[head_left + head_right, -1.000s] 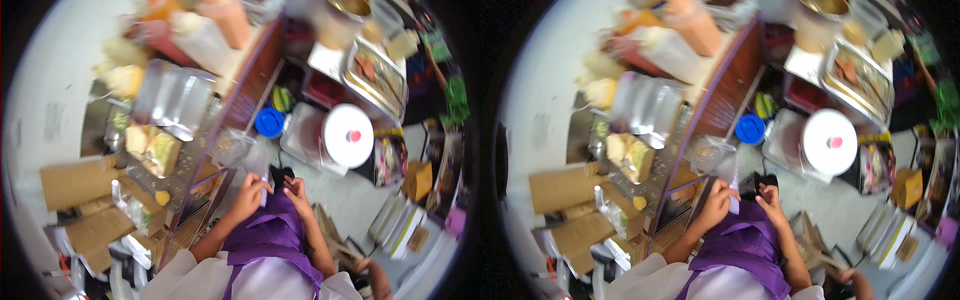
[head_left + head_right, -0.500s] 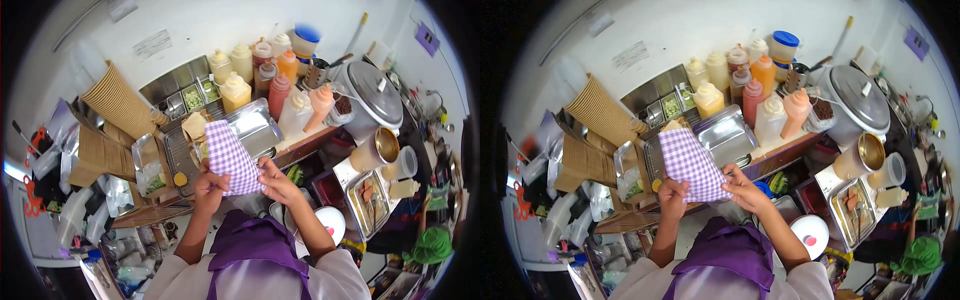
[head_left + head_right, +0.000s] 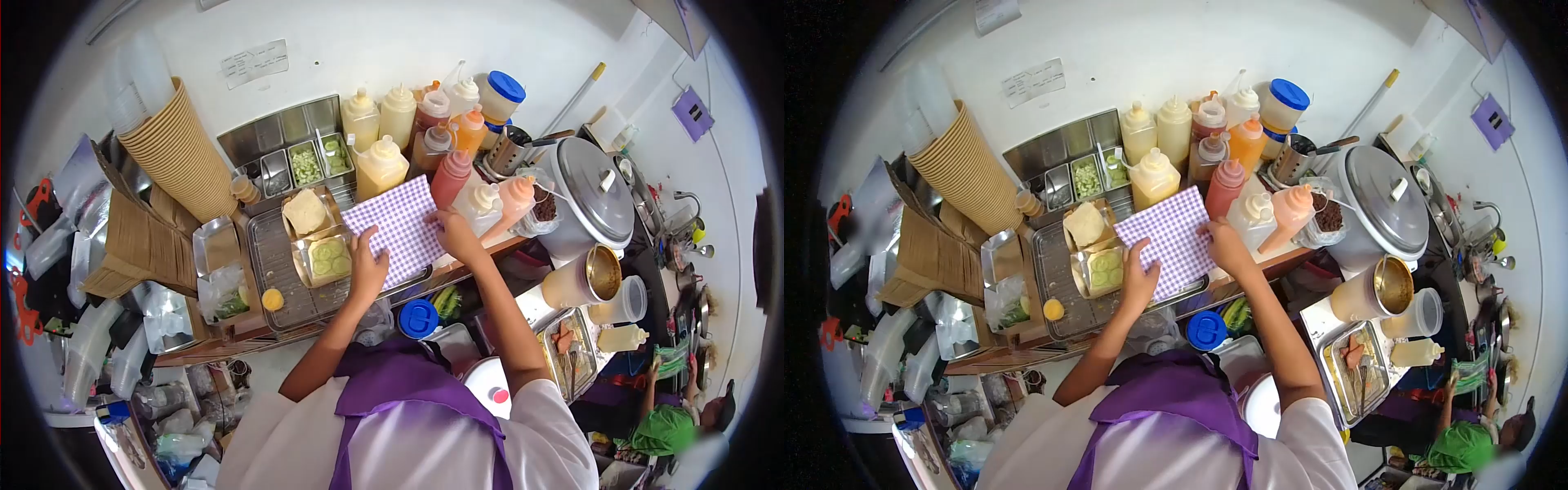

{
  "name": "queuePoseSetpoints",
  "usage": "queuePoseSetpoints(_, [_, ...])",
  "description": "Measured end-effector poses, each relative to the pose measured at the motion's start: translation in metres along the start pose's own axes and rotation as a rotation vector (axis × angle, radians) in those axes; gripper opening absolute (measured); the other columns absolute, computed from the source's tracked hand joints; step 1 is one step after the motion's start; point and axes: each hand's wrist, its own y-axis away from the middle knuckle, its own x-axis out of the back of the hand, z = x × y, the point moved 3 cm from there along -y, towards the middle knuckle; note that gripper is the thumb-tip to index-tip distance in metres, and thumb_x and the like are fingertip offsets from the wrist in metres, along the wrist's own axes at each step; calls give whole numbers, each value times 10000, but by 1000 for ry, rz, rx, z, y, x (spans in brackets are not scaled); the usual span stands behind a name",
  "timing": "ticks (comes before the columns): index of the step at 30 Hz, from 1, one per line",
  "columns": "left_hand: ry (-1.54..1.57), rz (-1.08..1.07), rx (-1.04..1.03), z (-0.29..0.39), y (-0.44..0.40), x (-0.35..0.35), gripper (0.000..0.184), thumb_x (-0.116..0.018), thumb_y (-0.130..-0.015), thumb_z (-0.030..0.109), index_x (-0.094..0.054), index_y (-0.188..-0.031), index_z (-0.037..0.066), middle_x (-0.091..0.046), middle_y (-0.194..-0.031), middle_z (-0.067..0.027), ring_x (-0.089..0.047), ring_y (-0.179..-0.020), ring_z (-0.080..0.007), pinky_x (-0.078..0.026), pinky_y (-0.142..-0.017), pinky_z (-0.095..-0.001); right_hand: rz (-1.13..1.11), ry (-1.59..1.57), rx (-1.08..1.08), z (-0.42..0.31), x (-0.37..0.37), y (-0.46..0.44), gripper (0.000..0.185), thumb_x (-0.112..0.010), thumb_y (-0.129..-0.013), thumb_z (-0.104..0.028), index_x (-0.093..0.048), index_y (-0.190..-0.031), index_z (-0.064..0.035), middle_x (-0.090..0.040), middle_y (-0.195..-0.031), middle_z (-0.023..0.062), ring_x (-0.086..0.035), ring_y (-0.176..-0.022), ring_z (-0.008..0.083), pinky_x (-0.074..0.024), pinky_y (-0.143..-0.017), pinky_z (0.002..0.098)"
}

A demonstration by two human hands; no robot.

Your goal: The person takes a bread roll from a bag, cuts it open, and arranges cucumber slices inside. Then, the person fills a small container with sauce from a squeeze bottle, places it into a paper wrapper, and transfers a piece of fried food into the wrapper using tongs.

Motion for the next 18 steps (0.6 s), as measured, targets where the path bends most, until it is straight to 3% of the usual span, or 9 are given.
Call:
queuePoseSetpoints(2, [-52, -55, 69, -7, -5, -9, 487, -574, -767, -58, -446, -1235, -19, -427, -1153, -234, -472, -1084, -403, -390, -955, -429, 36, 85, 96, 12, -12, -2, 288, -462, -658, 117, -635, -871, 31, -566, -891, 231, -561, -884, 391, -471, -796, 402])
queuePoseSetpoints(5, [-134, -129, 120, -13, -15, -14, 491, -539, -745, -88, -425, -1221, -53, -406, -1175, -253, -478, -1071, -442, -412, -921, -451, 4, 155, 7, 25, -33, -7, 327, -467, -648, 110, -627, -922, 28, -566, -934, 237, -545, -945, 417, -449, -857, 426])
queuePoseSetpoints(10, [-249, -222, 171, -15, -30, -18, 475, -505, -721, -122, -414, -1186, -83, -396, -1171, -285, -538, -974, -469, -457, -836, -492, -4, 258, -7, 31, -56, -13, 274, -492, -723, 82, -526, -995, 78, -477, -1082, 305, -553, -911, 467, -478, -829, 475])
queuePoseSetpoints(12, [-292, -300, 173, -16, -31, -19, 474, -514, -707, -129, -412, -1168, -78, -391, -1168, -309, -558, -922, -496, -474, -797, -512, -32, 331, -65, 31, -61, -8, 299, -484, -699, 97, -521, -995, 91, -471, -1071, 313, -555, -905, 477, -484, -822, 483])
queuePoseSetpoints(15, [-281, -387, 273, -21, -32, -20, 497, -477, -709, -144, -439, -1195, -47, -400, -1163, -282, -512, -1013, -482, -453, -843, -483, -57, 366, -98, 26, -63, -4, 293, -494, -692, 85, -515, -983, 99, -468, -1070, 325, -562, -895, 483, -489, -809, 499])
queuePoseSetpoints(16, [-270, -421, 293, -24, -33, -18, 480, -502, -726, -91, -447, -1200, -41, -408, -1179, -293, -509, -1043, -476, -454, -869, -467, -62, 350, -134, 25, -62, -4, 304, -496, -690, 82, -522, -992, 102, -471, -1072, 327, -562, -897, 481, -487, -817, 494])
queuePoseSetpoints(18, [-260, -341, 245, -43, -31, -26, 479, -526, -730, -50, -456, -1203, -34, -406, -1200, -303, -513, -1051, -463, -453, -883, -451, -28, 301, -185, 24, -60, -7, 330, -499, -687, 75, -537, -1013, 105, -477, -1074, 330, -561, -902, 478, -481, -833, 482])
